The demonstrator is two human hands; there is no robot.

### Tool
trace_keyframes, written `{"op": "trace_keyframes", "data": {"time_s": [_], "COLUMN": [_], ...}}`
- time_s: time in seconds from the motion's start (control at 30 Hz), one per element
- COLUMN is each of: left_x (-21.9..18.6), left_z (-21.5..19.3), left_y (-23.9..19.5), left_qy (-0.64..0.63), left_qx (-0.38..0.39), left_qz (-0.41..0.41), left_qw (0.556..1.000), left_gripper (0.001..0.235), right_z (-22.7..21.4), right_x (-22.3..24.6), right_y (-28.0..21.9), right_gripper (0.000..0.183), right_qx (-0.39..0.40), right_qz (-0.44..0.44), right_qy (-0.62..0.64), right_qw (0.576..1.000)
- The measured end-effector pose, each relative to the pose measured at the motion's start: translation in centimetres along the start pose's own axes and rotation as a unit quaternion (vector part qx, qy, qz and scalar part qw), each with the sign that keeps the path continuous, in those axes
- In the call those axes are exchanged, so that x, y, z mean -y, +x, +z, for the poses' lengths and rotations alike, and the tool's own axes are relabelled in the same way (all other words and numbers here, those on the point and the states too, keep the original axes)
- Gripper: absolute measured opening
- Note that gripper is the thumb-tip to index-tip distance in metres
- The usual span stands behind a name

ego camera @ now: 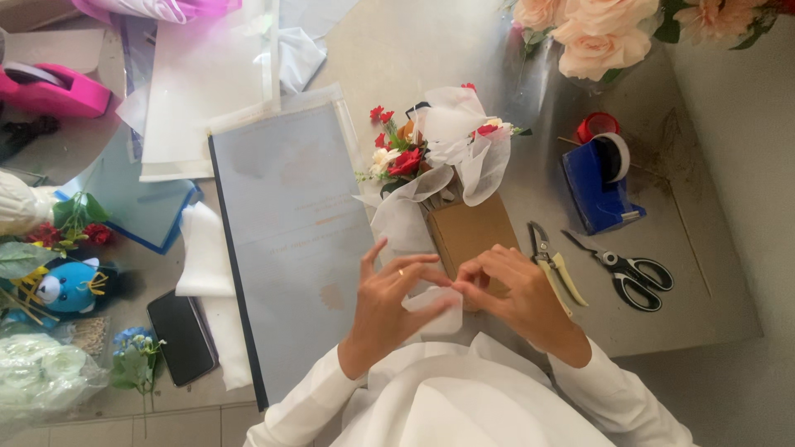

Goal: The person prepares a small flower arrangement featuring a teddy bear by folding and attaching pieces of white tissue paper around the base of the bear and flowers.

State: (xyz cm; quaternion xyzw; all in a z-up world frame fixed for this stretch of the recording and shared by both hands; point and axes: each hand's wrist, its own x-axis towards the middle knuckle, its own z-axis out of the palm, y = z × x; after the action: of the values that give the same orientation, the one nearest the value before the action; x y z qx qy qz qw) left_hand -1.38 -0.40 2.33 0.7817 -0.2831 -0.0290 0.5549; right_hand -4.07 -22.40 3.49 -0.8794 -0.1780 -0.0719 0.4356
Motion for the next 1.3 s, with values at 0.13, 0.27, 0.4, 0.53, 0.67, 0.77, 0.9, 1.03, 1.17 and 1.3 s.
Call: {"op": "trace_keyframes", "data": {"time_s": [0.13, 0.27, 0.4, 0.53, 0.67, 0.77, 0.9, 1.03, 1.17, 1.3], "left_x": [0.2, 5.3, 6.1, 3.6, 4.2, 0.8, 1.3, 1.2, 1.2, 3.3], "left_z": [0.3, 1.2, 3.2, 3.3, 1.8, 0.0, 0.1, 0.4, 0.0, 1.4], "left_y": [0.0, -0.8, -2.3, -1.8, -0.1, 0.3, 0.1, 0.0, 0.1, -1.0], "left_qy": [0.051, -0.083, -0.627, -0.664, -0.312, 0.041, 0.008, -0.225, -0.218, -0.462], "left_qx": [-0.036, 0.058, 0.239, 0.225, 0.046, -0.014, -0.014, 0.075, 0.113, 0.299], "left_qz": [-0.036, -0.092, -0.376, -0.378, -0.131, 0.028, -0.027, -0.149, -0.124, -0.28], "left_qw": [0.997, 0.991, 0.639, 0.605, 0.94, 0.999, 1.0, 0.96, 0.961, 0.786], "left_gripper": [0.009, 0.012, 0.016, 0.024, 0.035, 0.033, 0.007, 0.014, 0.014, 0.017], "right_z": [-0.1, -0.5, -0.2, 0.6, 0.3, 0.2, 0.5, 0.3, -0.1, -0.3], "right_x": [0.9, 2.1, 1.8, 0.3, 0.0, 0.4, 0.2, 0.4, 0.7, 1.2], "right_y": [0.3, 0.6, 0.8, 0.5, -0.1, -0.3, -0.6, -0.8, -1.5, -2.0], "right_gripper": [0.004, 0.004, 0.005, 0.01, 0.01, 0.011, 0.007, 0.002, 0.005, 0.009], "right_qx": [-0.029, -0.037, -0.024, -0.028, -0.053, -0.062, -0.08, -0.096, -0.099, -0.055], "right_qz": [0.006, -0.023, -0.047, -0.054, -0.036, -0.014, -0.033, -0.084, -0.088, -0.161], "right_qy": [0.011, 0.027, 0.082, 0.053, -0.036, -0.085, -0.099, -0.127, -0.159, -0.116], "right_qw": [1.0, 0.999, 0.995, 0.997, 0.997, 0.994, 0.991, 0.984, 0.978, 0.979]}}
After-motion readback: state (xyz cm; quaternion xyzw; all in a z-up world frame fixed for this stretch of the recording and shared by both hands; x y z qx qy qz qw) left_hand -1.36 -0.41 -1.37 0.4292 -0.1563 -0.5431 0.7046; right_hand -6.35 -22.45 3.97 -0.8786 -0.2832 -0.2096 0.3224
